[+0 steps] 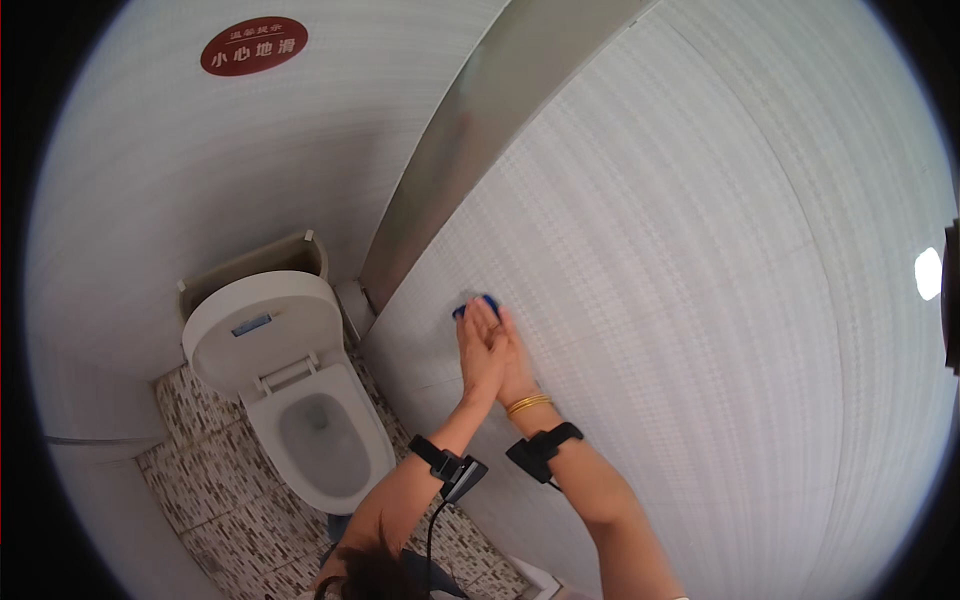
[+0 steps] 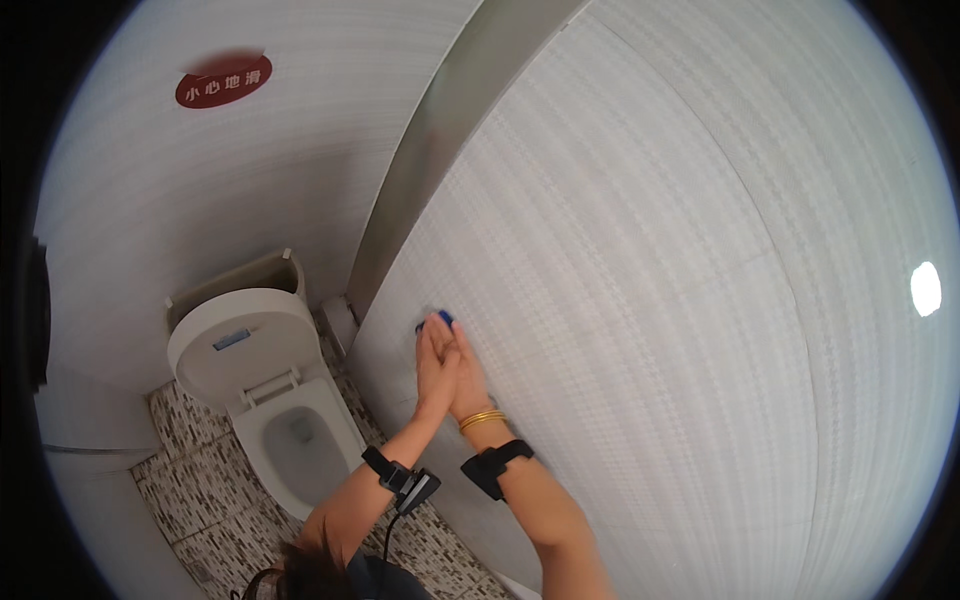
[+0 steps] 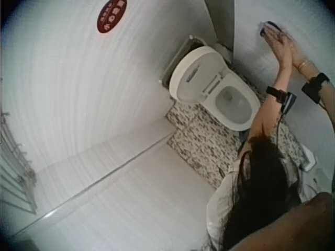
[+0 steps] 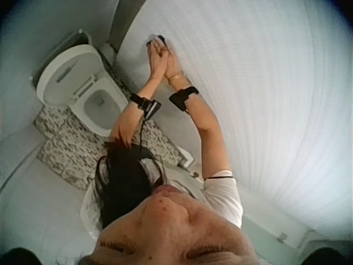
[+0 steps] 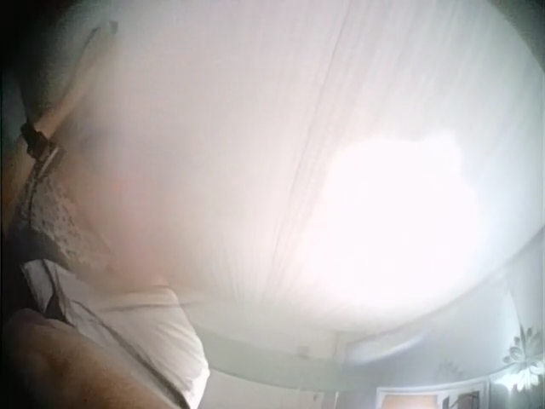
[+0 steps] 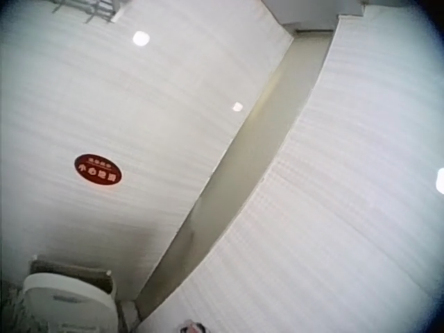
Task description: Wiping down the tiled shower wall and the top of the toilet tank with a blue cleaning cloth.
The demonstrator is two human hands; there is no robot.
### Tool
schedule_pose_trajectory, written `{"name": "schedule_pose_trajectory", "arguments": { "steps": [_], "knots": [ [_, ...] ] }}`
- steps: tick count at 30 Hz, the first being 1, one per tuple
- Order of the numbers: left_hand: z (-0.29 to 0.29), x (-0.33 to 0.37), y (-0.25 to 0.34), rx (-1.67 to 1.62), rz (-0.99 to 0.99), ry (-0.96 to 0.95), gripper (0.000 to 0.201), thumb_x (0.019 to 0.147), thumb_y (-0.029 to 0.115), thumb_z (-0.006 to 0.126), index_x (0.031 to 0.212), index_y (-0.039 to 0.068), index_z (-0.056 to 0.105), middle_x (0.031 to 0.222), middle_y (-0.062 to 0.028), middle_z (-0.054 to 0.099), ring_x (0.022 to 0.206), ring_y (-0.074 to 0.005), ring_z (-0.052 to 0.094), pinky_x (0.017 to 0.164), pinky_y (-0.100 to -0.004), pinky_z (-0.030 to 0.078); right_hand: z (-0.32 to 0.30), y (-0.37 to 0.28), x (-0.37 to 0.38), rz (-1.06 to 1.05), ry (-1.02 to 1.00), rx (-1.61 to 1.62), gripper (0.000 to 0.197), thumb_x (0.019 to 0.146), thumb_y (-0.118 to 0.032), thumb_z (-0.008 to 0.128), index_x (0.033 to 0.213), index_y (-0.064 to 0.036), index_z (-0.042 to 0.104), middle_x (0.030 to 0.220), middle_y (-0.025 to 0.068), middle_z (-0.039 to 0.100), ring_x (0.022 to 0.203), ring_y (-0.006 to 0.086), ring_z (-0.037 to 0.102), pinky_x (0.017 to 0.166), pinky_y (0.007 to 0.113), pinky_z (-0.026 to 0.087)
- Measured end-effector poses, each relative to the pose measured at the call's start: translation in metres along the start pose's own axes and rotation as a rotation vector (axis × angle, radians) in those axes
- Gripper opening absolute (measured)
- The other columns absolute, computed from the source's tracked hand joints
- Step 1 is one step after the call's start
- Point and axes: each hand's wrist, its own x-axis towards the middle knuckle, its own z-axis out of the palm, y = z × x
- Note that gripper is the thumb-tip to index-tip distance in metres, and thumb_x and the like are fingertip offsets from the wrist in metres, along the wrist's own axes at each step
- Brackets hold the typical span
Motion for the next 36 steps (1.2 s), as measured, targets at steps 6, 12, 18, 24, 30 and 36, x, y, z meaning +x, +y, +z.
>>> {"name": "schedule_pose_trajectory", "arguments": {
  "steps": [6, 12, 18, 24, 30, 36],
  "knots": [
    [-0.002, 0.037, 0.124, -0.002, 0.567, 0.066, 0.063, 0.077, 0.019, 0.054, 0.131, 0.002, 0.026, 0.135, -0.0279, 0.015, 0.126, -0.0410, 0.017, 0.101, -0.0441, 0.024, 0.012, 0.144, 0.044, 0.562, 0.271, 1.264, 0.052, 0.081, -0.016, 0.041, 0.130, -0.0030, 0.029, 0.139, 0.0081, 0.025, 0.130, 0.0222, 0.017, 0.106, 0.038, 0.010],
    [-0.019, 0.072, 0.110, 0.114, 0.591, 0.039, 0.063, 0.079, 0.018, 0.052, 0.133, 0.005, 0.023, 0.136, -0.0227, 0.021, 0.127, -0.0350, 0.019, 0.103, -0.0379, 0.022, 0.006, 0.131, 0.074, 0.635, 0.230, 1.174, 0.053, 0.082, -0.019, 0.039, 0.131, -0.0035, 0.027, 0.140, 0.0087, 0.022, 0.131, 0.0209, 0.016, 0.106, 0.038, 0.010],
    [-0.035, 0.118, -0.069, -0.065, 0.419, 0.147, 0.064, 0.082, 0.024, 0.050, 0.133, 0.000, 0.019, 0.137, -0.0216, 0.019, 0.127, -0.0328, 0.022, 0.104, -0.0358, 0.019, -0.023, 0.034, 0.091, 0.217, 0.071, 0.898, 0.050, 0.088, -0.024, 0.030, 0.133, -0.0021, 0.024, 0.140, 0.0116, 0.021, 0.130, 0.0187, 0.016, 0.106, 0.034, 0.011],
    [-0.021, 0.043, -0.129, -0.202, -0.049, -0.022, 0.063, 0.086, 0.028, 0.045, 0.133, -0.002, 0.016, 0.138, -0.0193, 0.020, 0.128, -0.0287, 0.019, 0.105, -0.0339, 0.017, -0.026, -0.058, 0.041, -0.105, -0.020, 0.846, 0.048, 0.091, -0.026, 0.025, 0.133, -0.0012, 0.022, 0.139, 0.0106, 0.024, 0.129, 0.0182, 0.020, 0.106, 0.029, 0.013],
    [0.024, -0.035, -0.152, -0.031, -0.104, 0.028, 0.066, 0.084, 0.027, 0.048, 0.133, -0.002, 0.015, 0.138, -0.0193, 0.018, 0.129, -0.0300, 0.017, 0.105, -0.0348, 0.016, -0.032, -0.054, -0.036, -0.222, -0.086, 0.768, 0.047, 0.093, -0.027, 0.022, 0.133, -0.0015, 0.021, 0.138, 0.0088, 0.025, 0.128, 0.0171, 0.021, 0.105, 0.027, 0.015],
    [0.039, -0.064, -0.008, 0.020, 0.262, 0.001, 0.070, 0.076, 0.018, 0.057, 0.132, 0.000, 0.018, 0.137, -0.0267, 0.010, 0.126, -0.0404, 0.016, 0.103, -0.0425, 0.022, -0.003, 0.021, -0.078, 0.146, -0.205, 0.340, 0.047, 0.091, -0.022, 0.027, 0.135, -0.0068, 0.019, 0.142, 0.0018, 0.018, 0.130, 0.0127, 0.015, 0.106, 0.031, 0.010]
  ]
}}
